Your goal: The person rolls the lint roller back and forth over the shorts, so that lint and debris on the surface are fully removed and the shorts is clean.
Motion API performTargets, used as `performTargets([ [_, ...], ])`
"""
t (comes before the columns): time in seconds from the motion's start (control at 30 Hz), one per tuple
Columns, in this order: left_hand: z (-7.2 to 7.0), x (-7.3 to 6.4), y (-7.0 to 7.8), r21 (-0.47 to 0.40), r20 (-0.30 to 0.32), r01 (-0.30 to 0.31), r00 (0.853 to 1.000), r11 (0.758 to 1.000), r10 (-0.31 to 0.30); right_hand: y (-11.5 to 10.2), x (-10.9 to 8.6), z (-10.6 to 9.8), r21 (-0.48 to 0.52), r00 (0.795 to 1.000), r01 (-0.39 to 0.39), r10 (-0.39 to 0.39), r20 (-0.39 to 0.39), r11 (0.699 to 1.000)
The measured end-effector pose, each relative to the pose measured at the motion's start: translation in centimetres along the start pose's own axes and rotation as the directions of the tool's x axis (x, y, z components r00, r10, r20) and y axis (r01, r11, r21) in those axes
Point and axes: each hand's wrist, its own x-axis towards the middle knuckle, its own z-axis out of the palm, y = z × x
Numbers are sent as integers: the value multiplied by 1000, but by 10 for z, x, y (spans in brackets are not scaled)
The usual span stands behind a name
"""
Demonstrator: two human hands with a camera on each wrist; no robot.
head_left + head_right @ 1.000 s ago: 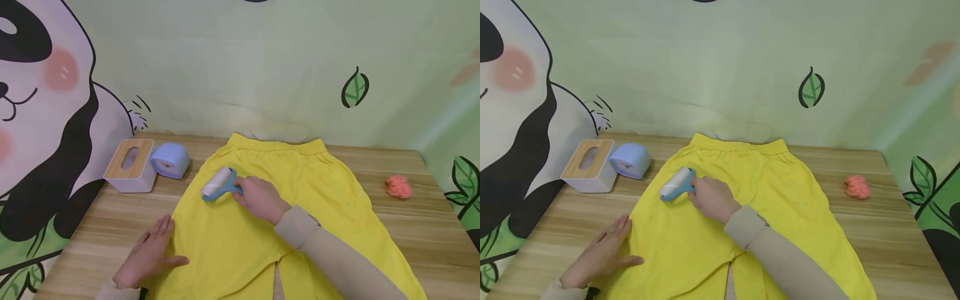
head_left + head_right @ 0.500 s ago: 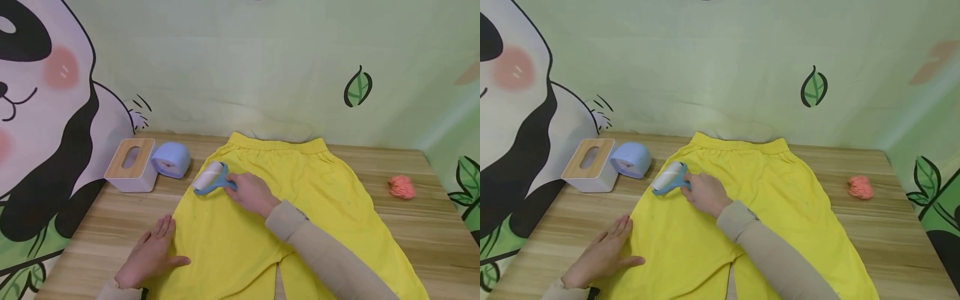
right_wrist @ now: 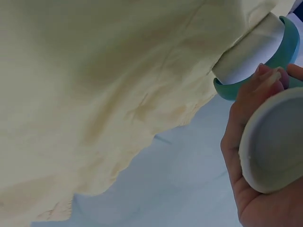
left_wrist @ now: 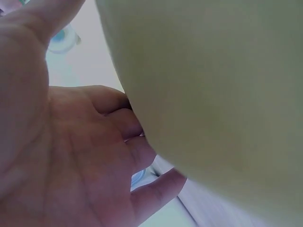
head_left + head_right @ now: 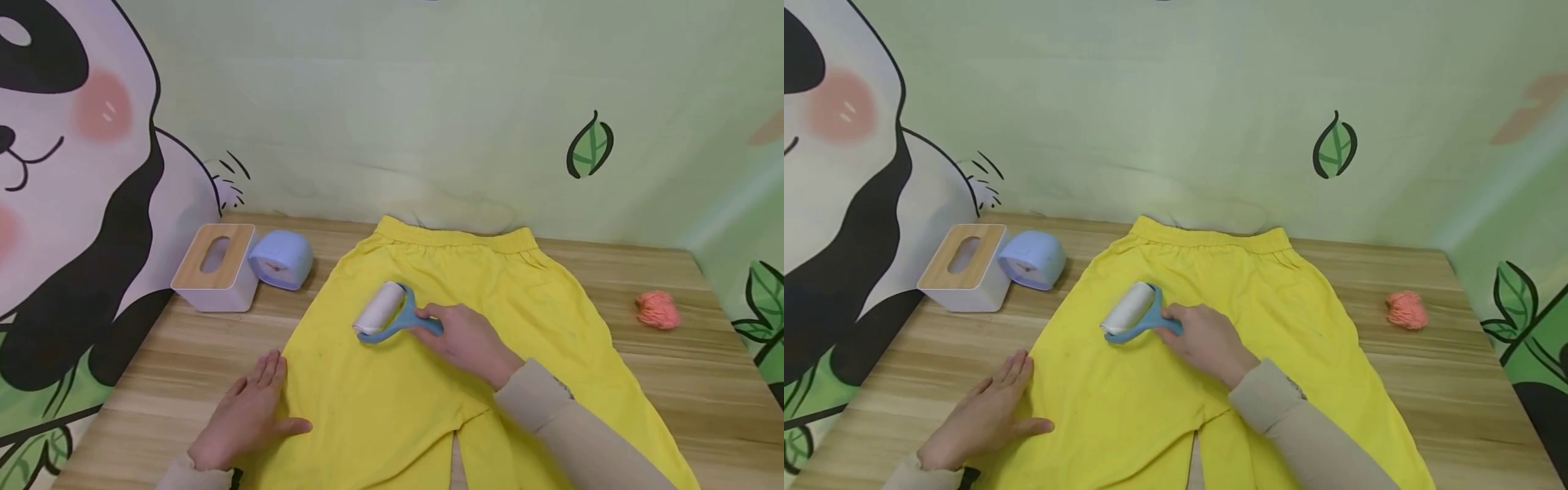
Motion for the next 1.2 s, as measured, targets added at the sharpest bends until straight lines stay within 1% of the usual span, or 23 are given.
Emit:
performTargets([
  [0.1, -1, -1, 1, 8, -3, -5, 1000, 1000, 5, 7, -15, -6, 18, 999, -45, 45, -9, 999],
  [0.23, -2, -2, 2, 21, -13, -14, 1000, 1000, 14, 16, -33, -15, 44, 997, -77, 78, -28, 996],
  [0.4, -2, -1, 3, 24, -14, -26, 1000, 999, 26, 28, -57, -28, 76, 993, -109, 111, -28, 991],
  [0.6, -4, -1, 3, 17, 3, -22, 1000, 1000, 22, 41, -84, -49, 101, 988, -153, 153, 17, 983],
  [0.77, -4, 0, 1, 1, 26, -9, 1000, 1000, 9, 45, -101, -63, 123, 981, -190, 182, 71, 974],
  [1.0, -2, 0, -1, -21, 42, -8, 999, 1000, 9, 55, -131, -84, 171, 953, -295, 276, 126, 940],
  [1.07, -2, 1, -1, -21, 39, -8, 999, 1000, 9, 60, -140, -91, 168, 945, -315, 293, 145, 934],
  [1.2, -2, 1, -1, -28, 39, -3, 999, 1000, 5, 69, -160, -106, 133, 918, -372, 343, 200, 919],
])
